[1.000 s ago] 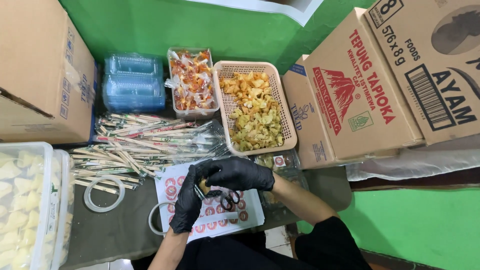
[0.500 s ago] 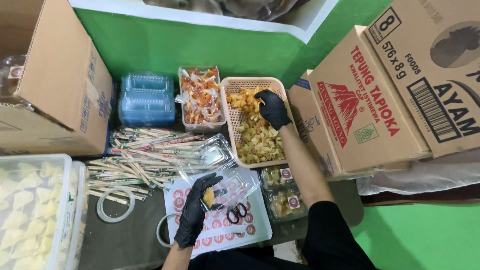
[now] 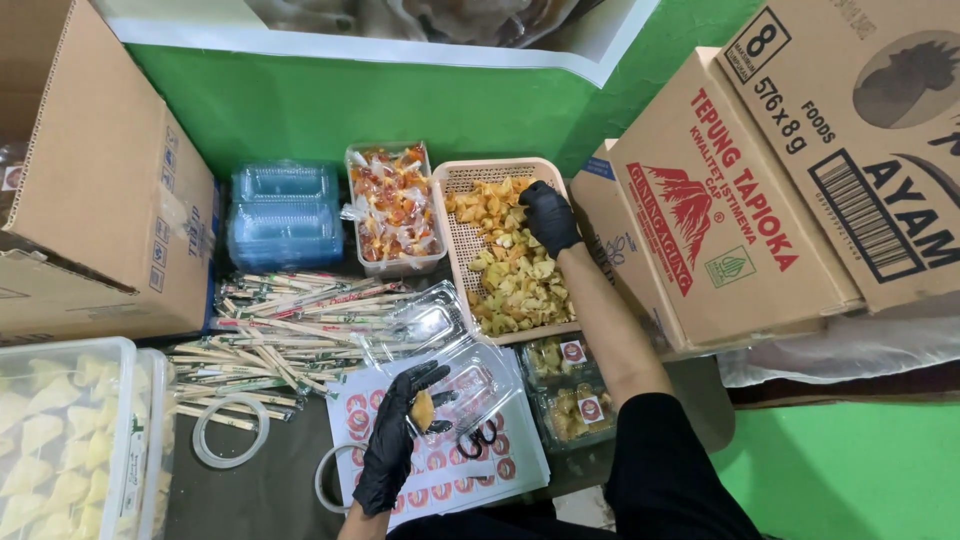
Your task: The person is packing small fried snacks into clear plastic containers and then applying circular stickers to the lids.
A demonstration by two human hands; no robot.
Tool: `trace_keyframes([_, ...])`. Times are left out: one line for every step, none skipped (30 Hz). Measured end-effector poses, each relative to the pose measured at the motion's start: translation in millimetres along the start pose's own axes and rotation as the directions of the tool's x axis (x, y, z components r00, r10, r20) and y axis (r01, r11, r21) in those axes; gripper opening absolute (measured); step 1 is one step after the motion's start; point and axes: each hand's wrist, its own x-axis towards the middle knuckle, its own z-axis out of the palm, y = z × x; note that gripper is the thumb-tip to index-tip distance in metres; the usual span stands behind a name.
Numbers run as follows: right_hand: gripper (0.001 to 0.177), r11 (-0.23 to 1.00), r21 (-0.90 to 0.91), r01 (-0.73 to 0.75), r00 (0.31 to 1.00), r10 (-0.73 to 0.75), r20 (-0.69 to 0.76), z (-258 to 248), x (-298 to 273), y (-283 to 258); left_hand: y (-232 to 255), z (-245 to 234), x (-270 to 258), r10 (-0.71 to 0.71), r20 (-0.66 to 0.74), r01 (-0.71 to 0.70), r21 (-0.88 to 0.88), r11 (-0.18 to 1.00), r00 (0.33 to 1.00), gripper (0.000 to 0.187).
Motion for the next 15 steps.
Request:
trace_keyframes([0.025, 0.997, 0.073, -0.026, 1.0, 0.026, -0.001, -13, -4, -8, 5, 3, -3, -0.001, -0.009, 0.001, 0.031, 1.0, 1.0, 0.065])
trace_keyframes([0.024, 0.988, 0.145, -0.051, 0.999, 0.052, 0.0, -26, -7, -16, 9, 6, -6, -0.001, -0.018, 0.002, 0.062, 0.998, 1.0, 0.067])
trace_keyframes([0.024, 0.988, 0.146, -0.052, 0.999, 0.052, 0.001, -31, -9, -18, 6, 3, -4, -0.002, -0.019, 0.003, 0.061, 0.998, 1.0, 0.067])
trace_keyframes([0.021, 0.972, 0.214, -0.098, 0.993, 0.109, -0.038, -35, -11, -19, 3, -1, -2, 0.003, -0.004, -0.003, 0.039, 0.999, 1.0, 0.067])
trace_keyframes([0.021, 0.949, 0.283, -0.142, 0.983, 0.168, -0.07, -39, -15, -21, 0, -5, 0, 0.008, 0.01, -0.008, 0.015, 1.0, 1.0, 0.067])
trace_keyframes([0.021, 0.948, 0.283, -0.143, 0.984, 0.168, -0.067, -41, -16, -22, 3, -4, 3, 0.005, 0.008, -0.005, 0.014, 1.0, 1.0, 0.067])
trace_keyframes([0.02, 0.896, 0.428, -0.118, 0.979, 0.178, -0.104, -42, -20, -23, 4, -4, 3, 0.013, 0.017, -0.013, -0.013, 1.0, 1.0, 0.067])
trace_keyframes([0.021, 0.823, 0.561, -0.086, 0.971, 0.195, -0.138, -42, -25, -24, 5, -4, 4, 0.021, 0.025, -0.02, -0.041, 0.999, 0.999, 0.066])
trace_keyframes([0.021, 0.822, 0.562, -0.091, 0.973, 0.194, -0.126, -75, -38, -57, -3, -12, 13, 0.015, 0.017, -0.014, -0.047, 0.999, 1.0, 0.066])
trace_keyframes([0.021, 0.781, 0.623, -0.046, 0.991, 0.114, -0.07, -111, -44, -92, -11, -20, 21, 0.107, 0.04, -0.105, -0.05, 0.993, 0.993, 0.063])
trace_keyframes([0.022, 0.731, 0.682, -0.005, 0.999, 0.029, -0.023, -152, -45, -129, -18, -27, 31, 0.2, 0.065, -0.197, -0.053, 0.979, 0.978, 0.059])
trace_keyframes([0.022, 0.731, 0.682, -0.009, 1.0, 0.026, -0.014, -168, -59, -155, -24, -37, 41, 0.197, 0.059, -0.193, -0.058, 0.979, 0.979, 0.059])
trace_keyframes([0.014, 0.657, 0.75, 0.075, 0.996, -0.078, -0.032, -184, -71, -182, -28, -46, 52, 0.092, -0.086, -0.109, -0.216, 0.97, 0.992, 0.045])
trace_keyframes([0.017, 0.568, 0.809, 0.152, 0.982, -0.179, -0.059, -201, -84, -208, -32, -55, 62, -0.039, -0.209, -0.044, -0.378, 0.925, 0.977, 0.032])
trace_keyframes([0.017, 0.569, 0.809, 0.149, 0.983, -0.176, -0.057, -191, -101, -216, -20, -46, 54, -0.042, -0.209, -0.041, -0.377, 0.925, 0.977, 0.032])
